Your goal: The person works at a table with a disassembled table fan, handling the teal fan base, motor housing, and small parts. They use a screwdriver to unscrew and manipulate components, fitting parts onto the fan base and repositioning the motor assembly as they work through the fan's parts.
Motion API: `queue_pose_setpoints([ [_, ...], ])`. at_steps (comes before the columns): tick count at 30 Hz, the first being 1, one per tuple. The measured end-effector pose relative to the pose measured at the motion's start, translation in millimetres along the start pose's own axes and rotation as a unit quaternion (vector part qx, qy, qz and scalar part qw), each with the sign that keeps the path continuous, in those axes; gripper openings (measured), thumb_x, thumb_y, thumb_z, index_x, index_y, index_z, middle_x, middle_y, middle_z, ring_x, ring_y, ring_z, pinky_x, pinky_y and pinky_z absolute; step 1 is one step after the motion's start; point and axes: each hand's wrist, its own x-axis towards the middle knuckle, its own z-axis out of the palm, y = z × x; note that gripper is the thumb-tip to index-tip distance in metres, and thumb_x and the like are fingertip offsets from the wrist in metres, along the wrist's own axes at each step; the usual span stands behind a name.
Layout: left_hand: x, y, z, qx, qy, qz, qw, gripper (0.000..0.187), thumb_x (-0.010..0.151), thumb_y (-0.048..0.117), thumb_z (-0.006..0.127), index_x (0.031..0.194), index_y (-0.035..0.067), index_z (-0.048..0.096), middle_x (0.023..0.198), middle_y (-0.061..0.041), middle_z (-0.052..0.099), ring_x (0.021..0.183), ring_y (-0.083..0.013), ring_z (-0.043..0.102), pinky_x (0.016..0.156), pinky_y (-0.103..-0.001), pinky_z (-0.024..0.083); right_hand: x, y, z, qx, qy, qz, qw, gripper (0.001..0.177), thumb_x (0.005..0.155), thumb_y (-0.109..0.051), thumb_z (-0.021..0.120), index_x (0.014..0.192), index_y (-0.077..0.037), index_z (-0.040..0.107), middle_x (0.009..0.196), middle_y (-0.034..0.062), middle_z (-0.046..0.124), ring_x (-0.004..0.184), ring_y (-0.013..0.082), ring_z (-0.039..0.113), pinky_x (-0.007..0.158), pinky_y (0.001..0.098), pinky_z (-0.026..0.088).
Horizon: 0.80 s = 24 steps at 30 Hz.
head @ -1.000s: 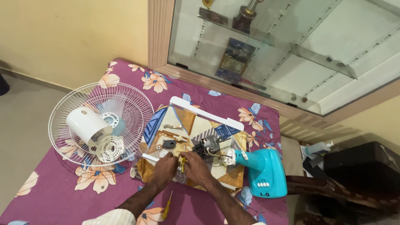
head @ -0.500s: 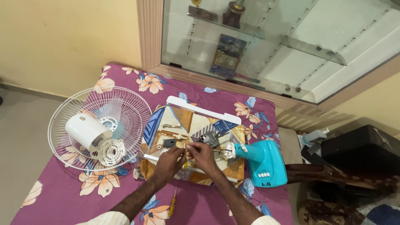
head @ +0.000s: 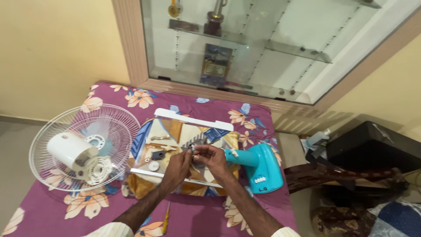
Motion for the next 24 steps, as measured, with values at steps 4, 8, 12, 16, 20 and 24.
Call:
queue_pose_setpoints([
  [4,4,11,25,0.013,0.048,-0.007,0.999,0.060,0.109,0.040,0.048,0.080,-0.009,0.065,0.051,-0.009,0.058,0.046,-0.0194,0.064,0.046,-0.034,0.050,-11,-13,-25,-0.008,0.014,-0.006,1.000,0.032,0.086,0.006,0.074,0.118,0.002,0.069,0.105,0.0096,0.075,0.098,0.0143,0.073,0.092,0.0298,0.062],
  [8,1,18,47,-0.001,0.077,0.110,0.991,0.040,0.105,0.033,0.055,0.098,-0.004,0.068,0.063,-0.012,0.065,0.054,-0.0180,0.064,0.049,-0.031,0.050,-15,-20,-48,0.005,0.006,-0.026,1.000,0.031,0.086,0.004,0.075,0.117,0.003,0.069,0.106,0.0095,0.075,0.096,0.0146,0.072,0.088,0.0297,0.061],
  [12,-3,21,70,-0.016,0.079,0.191,0.978,0.033,0.101,0.026,0.060,0.113,-0.005,0.063,0.082,-0.010,0.074,0.066,-0.0121,0.073,0.053,-0.028,0.060,-19,-22,-65,0.032,0.020,-0.018,0.999,0.027,0.085,0.004,0.077,0.111,0.002,0.069,0.102,0.0084,0.076,0.094,0.0147,0.074,0.087,0.0293,0.061],
  [16,1,24,87,-0.063,0.122,0.090,0.986,0.032,0.101,0.023,0.055,0.116,-0.004,0.062,0.080,-0.013,0.073,0.057,-0.0155,0.070,0.050,-0.030,0.058,-26,-25,-73,0.010,-0.028,-0.054,0.998,0.022,0.085,0.005,0.077,0.106,0.003,0.070,0.100,0.0088,0.076,0.093,0.0146,0.074,0.087,0.0296,0.062],
  [20,6,25,92,-0.086,0.167,0.056,0.981,0.034,0.104,0.026,0.052,0.113,-0.005,0.065,0.080,-0.012,0.071,0.056,-0.0152,0.069,0.048,-0.030,0.057,-31,-26,-75,0.017,-0.021,-0.062,0.998,0.022,0.085,0.005,0.078,0.105,0.002,0.070,0.100,0.0097,0.076,0.092,0.0143,0.073,0.086,0.0296,0.061],
  [24,2,26,90,-0.067,0.127,0.084,0.986,0.034,0.104,0.027,0.052,0.115,-0.003,0.064,0.082,-0.009,0.071,0.059,-0.0125,0.068,0.051,-0.029,0.058,-28,-33,-80,0.026,0.015,-0.058,0.998,0.022,0.084,0.003,0.078,0.103,0.001,0.070,0.099,0.0090,0.076,0.092,0.0138,0.074,0.086,0.0296,0.063],
])
